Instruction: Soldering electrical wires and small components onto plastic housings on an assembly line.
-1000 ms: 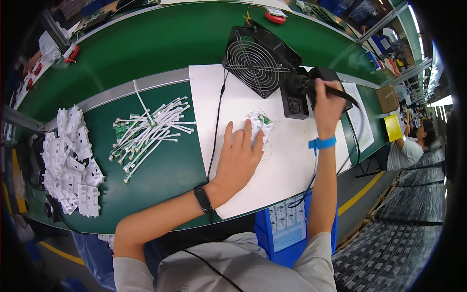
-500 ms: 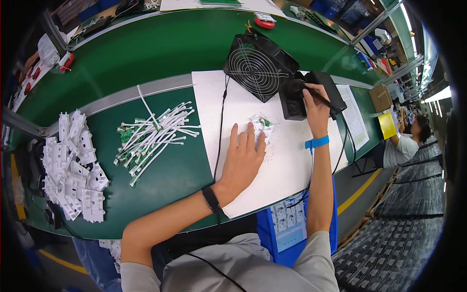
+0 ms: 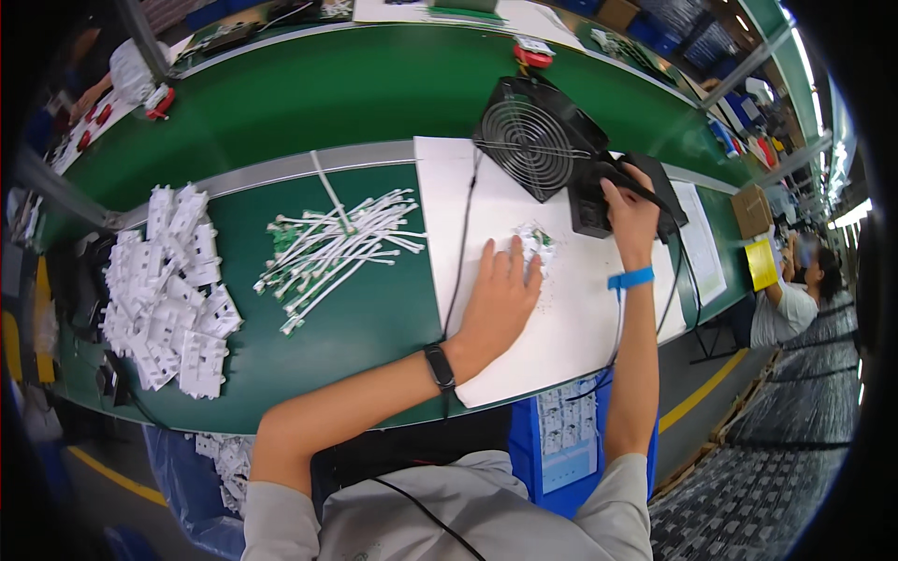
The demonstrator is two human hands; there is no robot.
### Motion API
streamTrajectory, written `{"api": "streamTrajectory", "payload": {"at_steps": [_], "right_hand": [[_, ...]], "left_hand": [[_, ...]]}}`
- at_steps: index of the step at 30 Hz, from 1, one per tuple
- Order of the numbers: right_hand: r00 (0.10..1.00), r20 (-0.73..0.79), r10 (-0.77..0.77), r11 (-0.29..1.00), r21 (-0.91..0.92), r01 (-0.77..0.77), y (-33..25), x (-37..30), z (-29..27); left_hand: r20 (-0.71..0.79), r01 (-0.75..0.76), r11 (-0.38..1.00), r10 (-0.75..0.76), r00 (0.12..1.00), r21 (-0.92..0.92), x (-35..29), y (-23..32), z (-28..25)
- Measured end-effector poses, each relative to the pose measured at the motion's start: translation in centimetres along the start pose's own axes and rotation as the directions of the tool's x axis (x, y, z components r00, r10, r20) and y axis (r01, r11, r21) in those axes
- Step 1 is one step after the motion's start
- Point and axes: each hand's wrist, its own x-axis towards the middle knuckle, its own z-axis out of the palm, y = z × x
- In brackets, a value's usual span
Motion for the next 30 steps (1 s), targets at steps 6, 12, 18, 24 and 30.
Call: {"api": "streamTrajectory", "payload": {"at_steps": [6, 12, 18, 24, 30], "right_hand": [[0.994, -0.108, 0.028, 1.0, -0.008, -0.029, 1.5, -5.4, -0.7], [0.991, -0.107, -0.079, 0.997, -0.034, 0.076, 1.0, -7.8, 0.6], [0.997, -0.036, -0.074, 0.997, -0.019, 0.073, 0.2, -8.5, 0.8], [0.998, -0.027, -0.06, 0.998, -0.017, 0.059, 0.7, -8.2, 0.2], [0.994, 0.006, -0.111, 0.993, -0.03, 0.111, 0.9, -8.2, 0.6]], "left_hand": [[0.084, -0.027, 0.99, 0.015, 0.996, 0.14, 0.7, 0.1, -0.5], [0.093, 0.03, 0.999, -0.034, 0.995, 0.04, 1.0, -0.6, -1.1], [0.213, 0.13, 0.975, -0.09, 0.973, -0.182, 2.8, -1.9, -7.5], [0.011, 0.287, 0.942, -0.29, 0.957, -0.171, 4.1, -14.3, -13.7], [-0.158, 0.601, 0.774, -0.58, 0.799, 0.197, 4.2, -27.8, -10.2]]}}
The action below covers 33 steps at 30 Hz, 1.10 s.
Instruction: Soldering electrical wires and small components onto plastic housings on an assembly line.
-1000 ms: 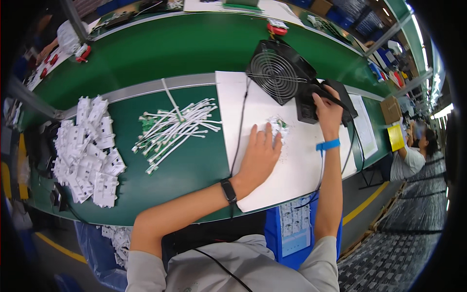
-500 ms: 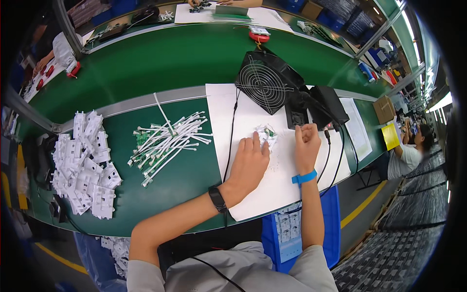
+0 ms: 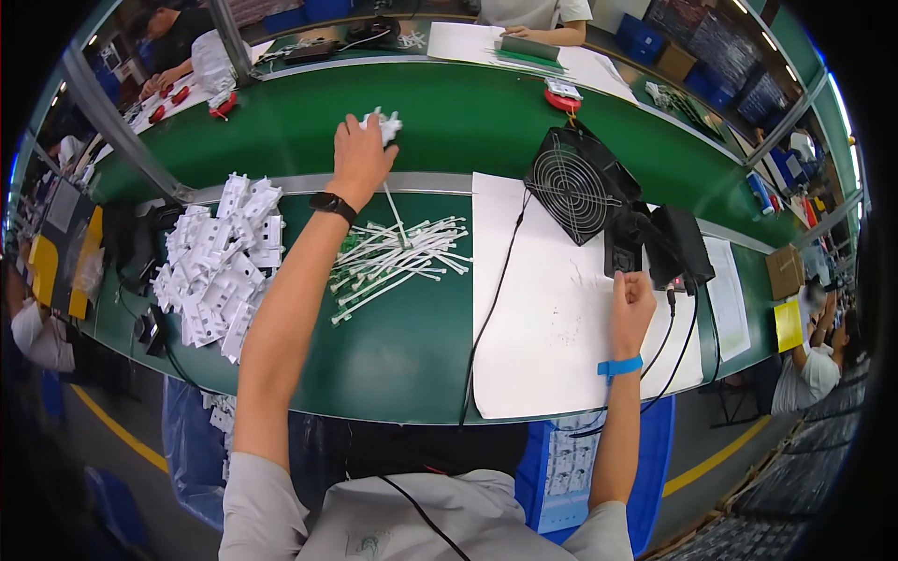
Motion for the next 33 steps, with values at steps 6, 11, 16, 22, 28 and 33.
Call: {"api": "streamTrajectory", "payload": {"at_steps": [6, 11, 16, 22, 28, 33], "right_hand": [[1.0, 0.011, 0.001, 1.0, -0.007, -0.001, -0.3, -0.2, -0.1], [0.988, 0.088, -0.124, 0.992, 0.019, 0.123, -2.4, -1.1, 0.8], [0.909, 0.187, -0.371, 0.915, 0.24, 0.324, -8.8, -4.2, 3.1], [0.801, 0.264, -0.537, 0.802, 0.455, 0.387, -17.0, -6.1, 5.8], [0.727, 0.3, -0.617, 0.676, 0.675, 0.295, -19.4, -7.9, 5.6], [0.901, 0.334, -0.278, 0.639, 0.764, -0.086, -18.3, -8.3, 3.6]], "left_hand": [[0.046, -0.545, 0.816, 0.562, 0.826, -0.192, -4.1, -2.7, 0.4], [0.163, -0.543, 0.779, 0.607, 0.778, -0.314, -7.4, -1.4, -1.5], [0.043, -0.673, 0.737, 0.676, 0.736, -0.062, -7.5, 0.4, -4.6], [0.059, -0.211, 0.527, 0.449, 0.892, -0.823, -13.1, 6.5, -10.0], [0.42, 0.206, 0.467, 0.421, 0.804, -0.86, -18.6, 5.5, -14.7], [-0.027, -0.224, 0.974, 0.223, 0.974, -0.044, -20.5, -4.7, -18.6]]}}
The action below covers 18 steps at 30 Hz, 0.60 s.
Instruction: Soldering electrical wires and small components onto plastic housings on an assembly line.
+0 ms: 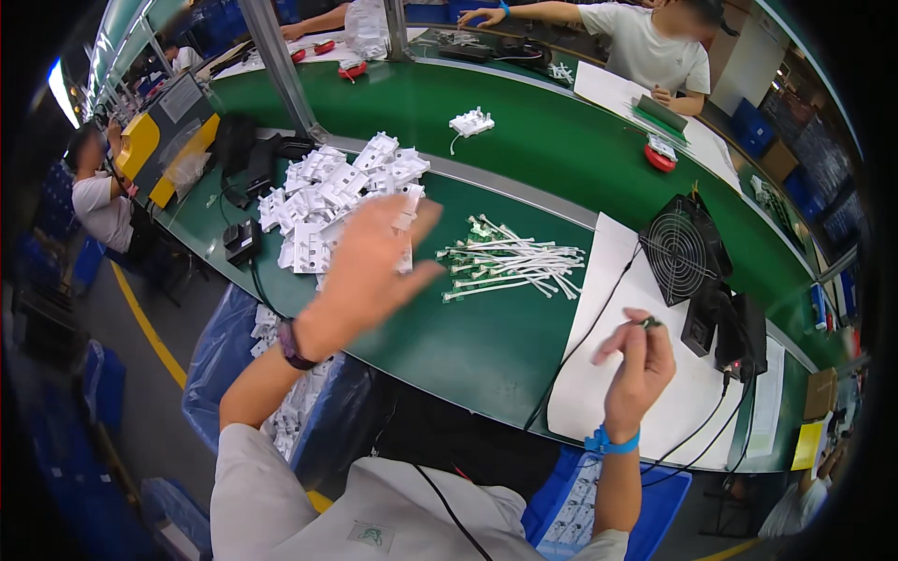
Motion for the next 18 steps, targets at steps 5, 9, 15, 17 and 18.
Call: {"api": "streamTrajectory", "payload": {"at_steps": [5, 9, 15, 17, 18], "right_hand": [[0.982, -0.017, 0.189, 0.975, -0.115, -0.19, 1.1, 1.1, -1.6], [0.969, 0.04, 0.245, 0.968, 0.035, -0.247, 2.1, 0.7, -0.5], [0.962, 0.099, 0.254, 0.963, 0.065, -0.261, 2.4, 0.3, 0.9], [0.937, 0.12, 0.329, 0.937, 0.084, -0.34, 2.2, 0.2, 1.5], [0.936, 0.121, 0.33, 0.941, 0.04, -0.337, 2.0, 0.1, 2.0]], "left_hand": [[-0.091, 0.435, 0.865, -0.426, 0.9, 0.25, -5.1, -4.3, -0.7], [-0.023, 0.535, 0.829, -0.539, 0.842, 0.164, -7.9, -3.8, 0.6], [-0.216, 0.476, 0.871, -0.444, 0.869, 0.122, -7.7, -1.7, 1.0], [-0.265, 0.447, 0.888, -0.409, 0.873, 0.105, -6.9, -0.3, 0.7], [-0.221, 0.503, 0.86, -0.509, 0.832, -0.088, -6.6, 0.8, 0.6]]}}
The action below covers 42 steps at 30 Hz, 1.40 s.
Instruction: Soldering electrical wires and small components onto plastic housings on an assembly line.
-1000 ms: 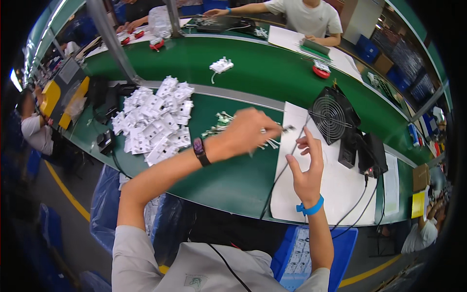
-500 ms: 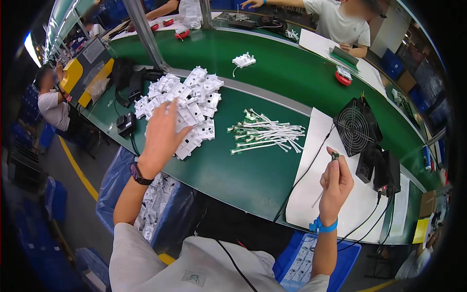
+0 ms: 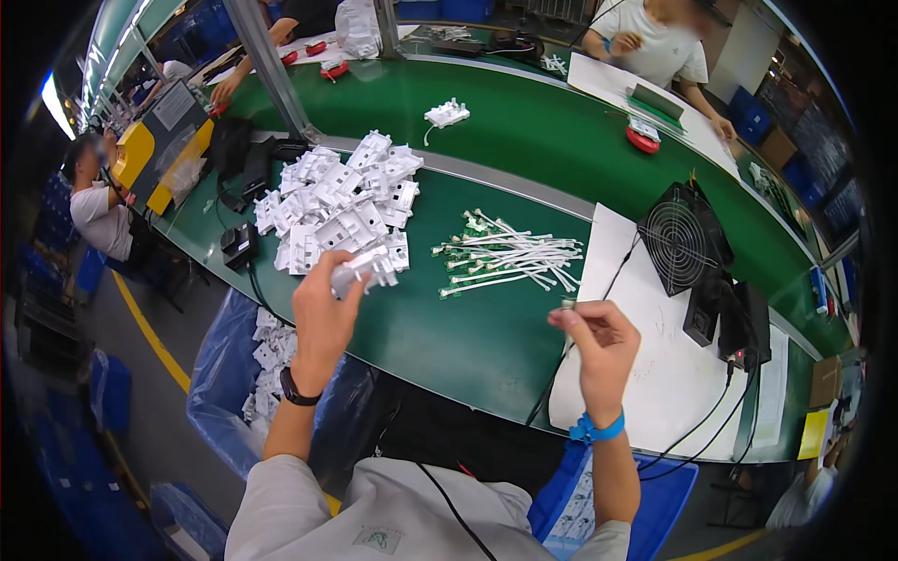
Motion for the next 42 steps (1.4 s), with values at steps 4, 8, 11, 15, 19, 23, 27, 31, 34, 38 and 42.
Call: {"api": "streamTrajectory", "payload": {"at_steps": [4, 8, 11, 15, 19, 23, 27, 31, 34, 38, 42], "right_hand": [[0.97, 0.183, -0.16, 0.966, -0.172, 0.191, -0.4, -0.1, 2.5], [0.969, 0.187, -0.162, 0.963, -0.186, 0.197, -0.9, 0.2, 4.0], [0.971, 0.211, -0.109, 0.967, -0.202, 0.152, -1.4, 0.3, 3.4], [0.97, 0.232, -0.074, 0.956, -0.259, 0.135, -1.3, -0.1, 2.9], [0.979, 0.189, -0.08, 0.954, -0.271, 0.13, -0.8, 0.0, 2.9], [0.977, 0.203, 0.063, 0.979, -0.203, -0.021, -0.6, 0.1, 2.2], [0.967, 0.198, 0.163, 0.985, -0.085, -0.148, 0.2, 0.0, 1.6], [0.98, 0.161, 0.116, 0.993, -0.012, -0.116, 1.6, -0.5, 1.4], [0.985, 0.149, 0.089, 0.996, 0.012, -0.092, 2.0, -0.6, 0.4], [0.927, 0.279, 0.252, 0.968, -0.087, -0.237, 1.2, -0.5, -2.0], [0.95, 0.245, 0.195, 0.962, -0.236, -0.136, 0.7, -1.4, -2.9]], "left_hand": [[0.166, 0.11, 0.902, -0.043, 0.985, -0.418, -0.9, 4.5, 0.3], [0.157, -0.018, 0.878, 0.106, 0.982, -0.478, -0.9, 7.5, 1.1], [0.165, -0.002, 0.853, 0.104, 0.981, -0.522, -0.9, 8.3, 1.4], [0.243, 0.062, 0.834, 0.088, 0.966, -0.549, -1.2, 8.5, 2.0], [0.344, 0.182, 0.745, 0.067, 0.936, -0.641, -1.7, 8.7, 2.6], [0.416, 0.315, 0.642, 0.008, 0.909, -0.7, -2.0, 8.8, 3.2], [0.416, 0.34, 0.597, -0.01, 0.909, -0.727, -2.4, 9.0, 4.2], [0.452, 0.391, 0.529, -0.015, 0.892, -0.753, -3.5, 9.4, 5.1], [0.544, 0.49, 0.431, 0.003, 0.839, -0.758, -4.0, 9.8, 5.4], [0.658, 0.507, 0.551, 0.104, 0.746, -0.663, -3.7, 10.4, 5.2], [0.506, 0.14, 0.748, 0.287, 0.813, -0.649, -3.3, 12.1, 6.6]]}}
